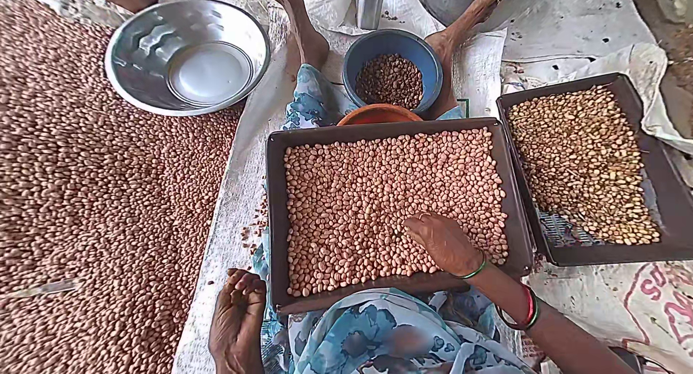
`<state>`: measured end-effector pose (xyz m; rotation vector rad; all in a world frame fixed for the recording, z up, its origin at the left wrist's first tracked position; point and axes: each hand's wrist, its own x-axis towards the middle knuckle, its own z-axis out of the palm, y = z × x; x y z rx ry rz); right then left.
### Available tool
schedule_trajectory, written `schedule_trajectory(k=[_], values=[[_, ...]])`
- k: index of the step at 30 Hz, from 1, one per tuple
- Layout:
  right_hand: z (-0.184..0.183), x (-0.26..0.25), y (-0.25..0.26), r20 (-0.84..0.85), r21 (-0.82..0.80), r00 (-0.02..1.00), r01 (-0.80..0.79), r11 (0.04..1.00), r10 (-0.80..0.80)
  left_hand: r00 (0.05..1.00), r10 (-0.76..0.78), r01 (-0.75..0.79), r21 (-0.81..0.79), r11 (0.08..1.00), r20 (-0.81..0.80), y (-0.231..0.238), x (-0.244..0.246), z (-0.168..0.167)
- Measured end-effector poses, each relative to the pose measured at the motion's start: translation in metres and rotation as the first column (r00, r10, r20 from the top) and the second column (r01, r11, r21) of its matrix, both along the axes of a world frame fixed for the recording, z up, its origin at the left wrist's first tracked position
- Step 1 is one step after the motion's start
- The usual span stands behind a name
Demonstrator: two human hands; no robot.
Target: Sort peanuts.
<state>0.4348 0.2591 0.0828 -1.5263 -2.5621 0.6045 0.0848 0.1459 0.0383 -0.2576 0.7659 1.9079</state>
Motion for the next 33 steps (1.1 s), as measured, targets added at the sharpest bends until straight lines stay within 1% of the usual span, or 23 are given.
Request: schedule_trajectory(k=[1, 2, 4, 5, 6, 7, 8, 9, 10, 11, 12, 13, 15, 16, 18, 20, 23, 27, 29, 30, 31, 32, 33], values=[[-0.002, -0.006, -0.002, 0.053, 0.019, 0.999, -0.005, 1.000, 0.004, 1.000, -0.005, 0.005, 0.006, 1.000, 0.003, 0.000, -0.001, 0.003], [0.003, -0.011, -0.001, 0.111, -0.025, 0.994, -0.005, 1.000, 0.007, 1.000, -0.006, 0.006, 0.005, 1.000, 0.003, 0.000, -0.001, 0.006], [0.018, -0.014, 0.009, 0.203, -0.251, 0.979, 0.017, 0.968, 0.036, 1.000, 0.002, -0.002, -0.001, 1.000, 0.001, 0.000, -0.002, 0.009], [0.024, -0.007, 0.018, 0.196, -0.346, 0.980, 0.048, 0.937, 0.023, 1.000, 0.003, -0.003, 0.008, 1.000, 0.006, -0.001, -0.003, 0.009], [0.027, 0.007, 0.025, 0.131, -0.340, 0.990, 0.091, 0.936, -0.049, 1.000, 0.001, -0.002, 0.018, 1.000, 0.012, -0.001, -0.003, 0.008], [0.029, 0.028, 0.028, 0.025, -0.223, 0.985, 0.173, 0.959, -0.171, 1.000, 0.003, -0.003, 0.024, 1.000, 0.017, -0.001, -0.003, 0.007], [0.033, 0.049, 0.031, -0.078, -0.035, 0.948, 0.306, 0.951, -0.308, 1.000, 0.005, -0.006, 0.028, 1.000, 0.020, -0.002, -0.003, 0.006], [0.043, 0.069, 0.032, -0.125, 0.131, 0.883, 0.467, 0.874, -0.453, 1.000, 0.014, -0.014, 0.029, 0.999, 0.027, -0.005, -0.002, 0.005], [0.054, 0.086, 0.033, -0.121, 0.227, 0.800, 0.599, 0.768, -0.588, 0.999, 0.019, -0.020, 0.027, 0.999, 0.033, -0.007, -0.002, 0.005], [0.063, 0.102, 0.033, -0.113, 0.253, 0.724, 0.683, 0.685, -0.680, 0.999, 0.022, -0.023, 0.026, 0.999, 0.036, -0.008, -0.002, 0.004], [0.066, 0.111, 0.031, -0.122, 0.252, 0.701, 0.707, 0.661, -0.703, 0.999, 0.022, -0.023, 0.021, 1.000, 0.032, -0.008, -0.003, 0.002], [0.062, 0.112, 0.025, -0.167, 0.241, 0.734, 0.677, 0.695, -0.658, 1.000, 0.023, -0.023, 0.012, 1.000, 0.020, -0.006, -0.004, 0.000], [0.042, 0.092, 0.012, -0.255, 0.127, 0.836, 0.528, 0.840, -0.487, 1.000, 0.027, -0.027, -0.006, 1.000, 0.005, -0.002, -0.006, -0.002], [0.030, 0.074, 0.007, -0.252, 0.063, 0.883, 0.423, 0.904, -0.396, 0.999, 0.035, -0.035, -0.005, 0.999, 0.005, 0.001, -0.006, -0.001], [0.015, 0.037, 0.001, -0.141, -0.033, 0.956, 0.254, 0.967, -0.256, 0.999, 0.040, -0.040, 0.024, 0.999, 0.003, 0.005, -0.006, 0.007], [0.006, 0.012, 0.000, 0.016, -0.051, 0.987, 0.162, 0.985, -0.162, 0.999, 0.033, -0.036, 0.073, 0.997, 0.043, 0.006, -0.003, 0.019], [0.004, -0.004, 0.003, 0.152, -0.063, 0.985, 0.097, 0.993, -0.086, 0.997, -0.007, -0.001, 0.108, 0.994, 0.077, 0.002, -0.003, 0.033], [0.027, -0.018, 0.012, 0.368, -0.298, 0.928, 0.062, 0.952, 0.054, 0.991, 0.003, -0.020, 0.135, 0.991, 0.130, -0.007, -0.006, 0.027], [0.034, -0.022, 0.023, 0.393, -0.380, 0.908, 0.016, 0.925, 0.146, 0.991, 0.007, -0.025, 0.137, 0.990, 0.130, -0.009, -0.005, 0.023], [0.037, -0.018, 0.033, 0.348, -0.386, 0.925, -0.005, 0.922, 0.151, 0.993, 0.007, -0.024, 0.134, 0.991, 0.121, -0.009, -0.004, 0.024], [0.040, -0.010, 0.045, 0.254, -0.321, 0.962, -0.014, 0.947, 0.101, 0.992, 0.009, -0.026, 0.135, 0.991, 0.122, -0.009, -0.002, 0.024], [0.045, -0.001, 0.056, 0.122, -0.166, 0.992, -0.004, 0.986, 0.024, 0.991, 0.007, -0.025, 0.141, 0.990, 0.131, -0.008, -0.002, 0.025], [0.056, 0.008, 0.065, 0.016, 0.039, 0.999, 0.029, 0.999, -0.030, 0.990, 0.000, -0.022, 0.153, 0.988, 0.144, -0.009, -0.002, 0.025]])
